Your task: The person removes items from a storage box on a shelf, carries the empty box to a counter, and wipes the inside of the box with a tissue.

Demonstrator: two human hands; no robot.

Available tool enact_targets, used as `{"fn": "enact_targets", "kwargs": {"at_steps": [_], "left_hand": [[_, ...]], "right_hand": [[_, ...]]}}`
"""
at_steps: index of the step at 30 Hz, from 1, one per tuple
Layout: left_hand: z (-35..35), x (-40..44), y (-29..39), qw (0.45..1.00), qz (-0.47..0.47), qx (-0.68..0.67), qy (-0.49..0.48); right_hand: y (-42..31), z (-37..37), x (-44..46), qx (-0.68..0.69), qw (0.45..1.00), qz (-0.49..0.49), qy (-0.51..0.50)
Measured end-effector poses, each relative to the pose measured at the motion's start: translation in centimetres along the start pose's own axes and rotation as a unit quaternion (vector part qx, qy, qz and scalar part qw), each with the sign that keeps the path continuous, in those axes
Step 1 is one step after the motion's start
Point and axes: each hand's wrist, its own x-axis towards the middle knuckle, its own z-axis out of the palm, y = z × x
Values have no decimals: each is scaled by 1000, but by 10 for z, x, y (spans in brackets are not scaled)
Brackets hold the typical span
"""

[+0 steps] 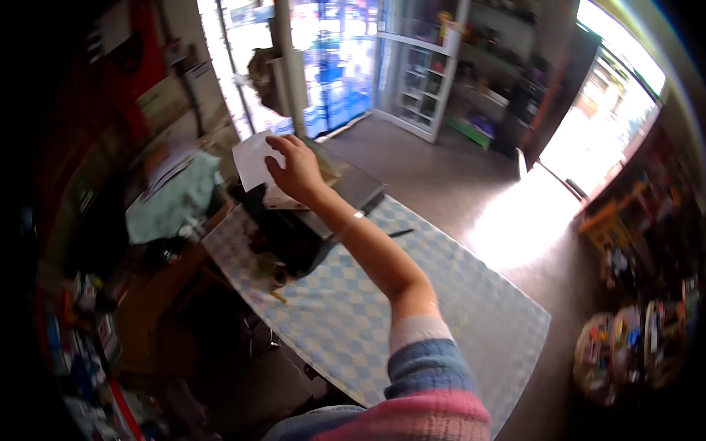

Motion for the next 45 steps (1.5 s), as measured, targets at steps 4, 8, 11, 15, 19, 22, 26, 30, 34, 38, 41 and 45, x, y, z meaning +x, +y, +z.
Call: {"fn": "enact_targets", "kwargs": {"at_steps": [4,8,11,15,19,22,26,30,34,38,41,45], "left_hand": [[38,-18,30,996,-54,-35,-58],[92,-25,-24,958,-13,-223,-178],[130,-55,1,819,-193,-488,-234],[123,-86,-22,709,-177,-620,-285],[68,-95,-32,753,-260,-570,-201],[22,-121,-26,861,-224,-419,-184],[-77,-167,-62,990,10,142,7],[-194,-231,-86,899,38,343,270],[-280,-308,-127,845,-8,440,304],[-313,-345,-173,872,4,410,265],[-318,-345,-193,892,30,361,271],[-324,-343,-200,906,38,306,290]], "right_hand": [[-80,24,-33,230,953,-30,-195],[-169,60,-99,429,772,-52,-466],[-228,89,-153,459,688,-34,-560],[-252,139,-220,284,798,-305,-435],[-292,173,-247,365,766,-296,-438],[-312,186,-270,425,681,-212,-558],[-398,194,-312,435,660,-109,-602],[-490,203,-360,437,594,-251,-627],[-599,203,-449,519,496,-263,-644],[-678,233,-552,463,505,-412,-601],[-693,287,-611,308,528,-492,-619],[-690,287,-641,309,488,-495,-649]]}}
